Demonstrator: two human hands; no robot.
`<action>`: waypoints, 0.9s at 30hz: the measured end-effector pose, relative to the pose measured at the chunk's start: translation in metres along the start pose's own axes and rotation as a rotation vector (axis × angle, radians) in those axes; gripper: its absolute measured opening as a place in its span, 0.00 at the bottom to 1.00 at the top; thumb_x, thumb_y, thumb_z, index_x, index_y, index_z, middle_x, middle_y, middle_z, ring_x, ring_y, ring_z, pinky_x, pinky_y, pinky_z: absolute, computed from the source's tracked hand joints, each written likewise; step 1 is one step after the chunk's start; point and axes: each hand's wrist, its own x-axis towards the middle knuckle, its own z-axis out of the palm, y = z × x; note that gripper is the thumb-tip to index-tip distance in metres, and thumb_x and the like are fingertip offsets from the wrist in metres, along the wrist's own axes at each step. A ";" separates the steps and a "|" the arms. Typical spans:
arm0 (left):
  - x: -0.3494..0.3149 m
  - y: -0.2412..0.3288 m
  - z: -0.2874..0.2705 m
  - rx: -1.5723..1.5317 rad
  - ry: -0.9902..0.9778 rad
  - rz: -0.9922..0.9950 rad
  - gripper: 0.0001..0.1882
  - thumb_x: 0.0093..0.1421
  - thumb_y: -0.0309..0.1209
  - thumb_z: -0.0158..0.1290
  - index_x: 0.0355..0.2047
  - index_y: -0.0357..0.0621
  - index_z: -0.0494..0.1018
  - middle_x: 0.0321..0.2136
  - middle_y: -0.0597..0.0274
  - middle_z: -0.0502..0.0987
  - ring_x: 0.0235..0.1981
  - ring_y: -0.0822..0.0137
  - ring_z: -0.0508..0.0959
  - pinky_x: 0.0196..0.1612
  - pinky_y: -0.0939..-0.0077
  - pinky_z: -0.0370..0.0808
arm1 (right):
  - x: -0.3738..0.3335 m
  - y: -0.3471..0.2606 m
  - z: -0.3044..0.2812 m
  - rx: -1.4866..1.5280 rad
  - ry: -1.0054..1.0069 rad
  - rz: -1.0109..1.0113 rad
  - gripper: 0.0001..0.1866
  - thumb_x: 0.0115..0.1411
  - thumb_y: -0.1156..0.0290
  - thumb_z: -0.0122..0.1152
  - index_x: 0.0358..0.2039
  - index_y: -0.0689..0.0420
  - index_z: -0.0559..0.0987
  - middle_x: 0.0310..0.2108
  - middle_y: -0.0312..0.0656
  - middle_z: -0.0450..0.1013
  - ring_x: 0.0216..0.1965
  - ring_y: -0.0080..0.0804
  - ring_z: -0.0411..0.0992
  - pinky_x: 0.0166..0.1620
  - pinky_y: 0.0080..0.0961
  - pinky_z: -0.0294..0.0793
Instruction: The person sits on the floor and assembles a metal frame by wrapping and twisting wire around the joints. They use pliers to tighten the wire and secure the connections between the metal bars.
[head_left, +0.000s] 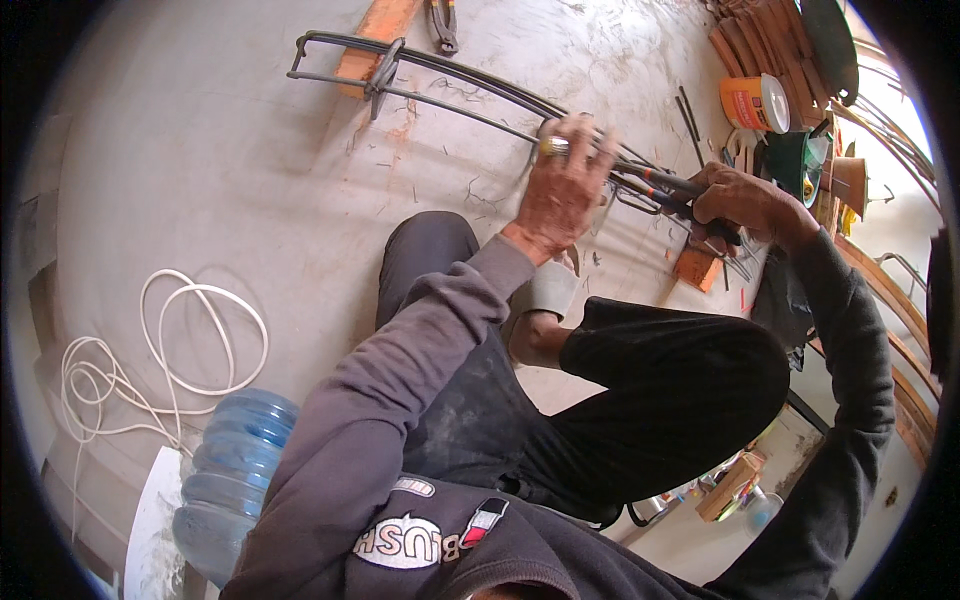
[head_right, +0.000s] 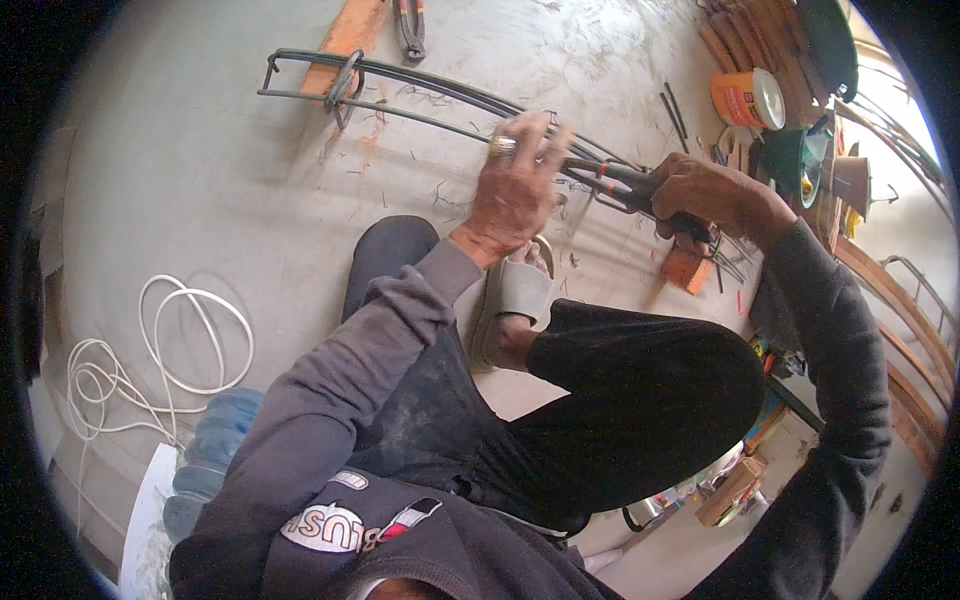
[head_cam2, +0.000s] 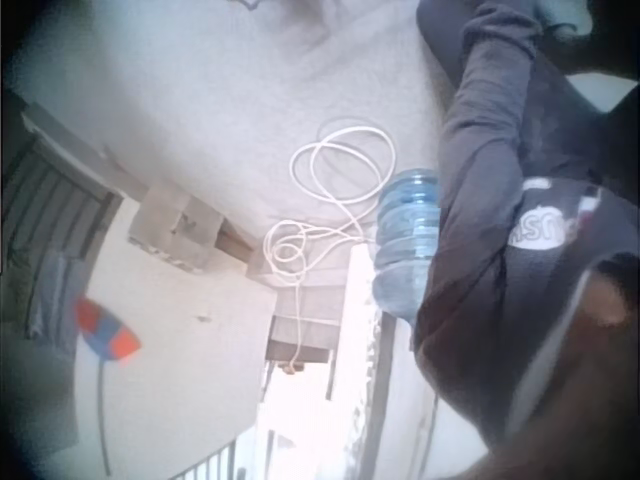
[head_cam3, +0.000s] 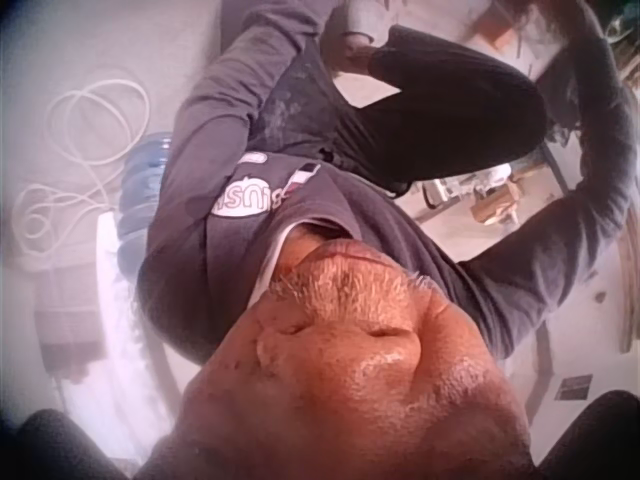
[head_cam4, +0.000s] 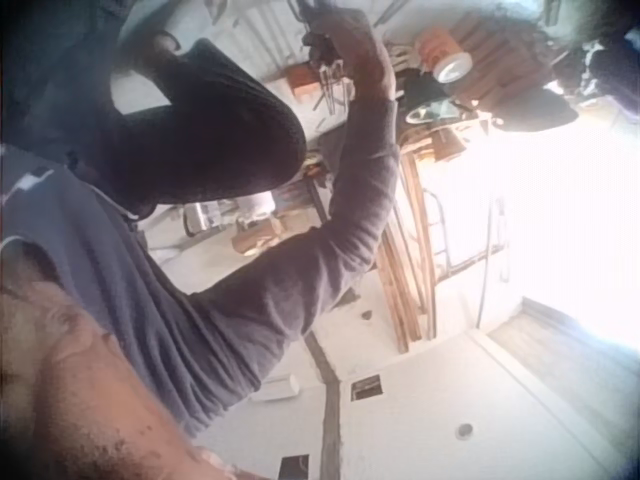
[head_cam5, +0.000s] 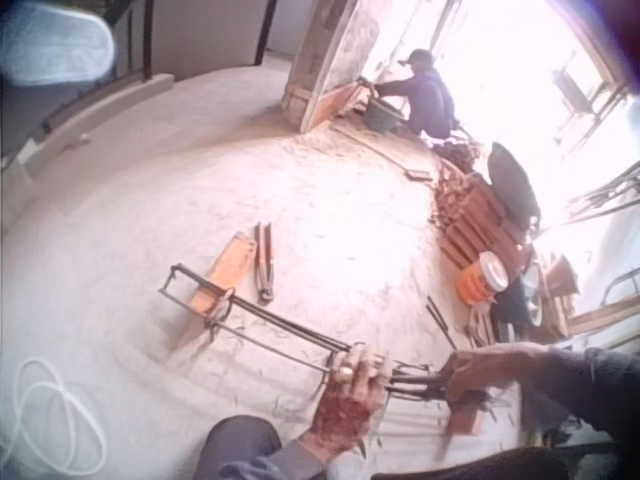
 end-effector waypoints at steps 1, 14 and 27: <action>0.005 0.010 0.004 0.065 0.005 0.101 0.44 0.47 0.39 0.68 0.63 0.40 0.64 0.55 0.48 0.68 0.60 0.48 0.67 0.62 0.49 0.63 | 0.000 -0.002 -0.003 0.012 -0.017 0.005 0.09 0.48 0.75 0.68 0.32 0.54 0.86 0.48 0.50 0.73 0.51 0.44 0.72 0.50 0.29 0.76; 0.028 0.041 0.035 -0.131 -0.042 0.000 0.14 0.52 0.25 0.56 0.37 0.40 0.65 0.31 0.52 0.72 0.34 0.52 0.78 0.46 0.59 0.76 | 0.010 -0.055 -0.012 -0.186 0.170 0.297 0.14 0.58 0.73 0.58 0.42 0.67 0.76 0.24 0.41 0.77 0.27 0.33 0.79 0.35 0.36 0.80; 0.040 0.016 0.028 -0.441 -0.094 -0.058 0.34 0.48 0.39 0.69 0.48 0.34 0.66 0.41 0.44 0.75 0.47 0.45 0.77 0.52 0.53 0.72 | 0.031 -0.031 0.018 -1.265 0.645 0.053 0.24 0.58 0.66 0.62 0.54 0.59 0.72 0.41 0.37 0.70 0.44 0.30 0.71 0.49 0.30 0.71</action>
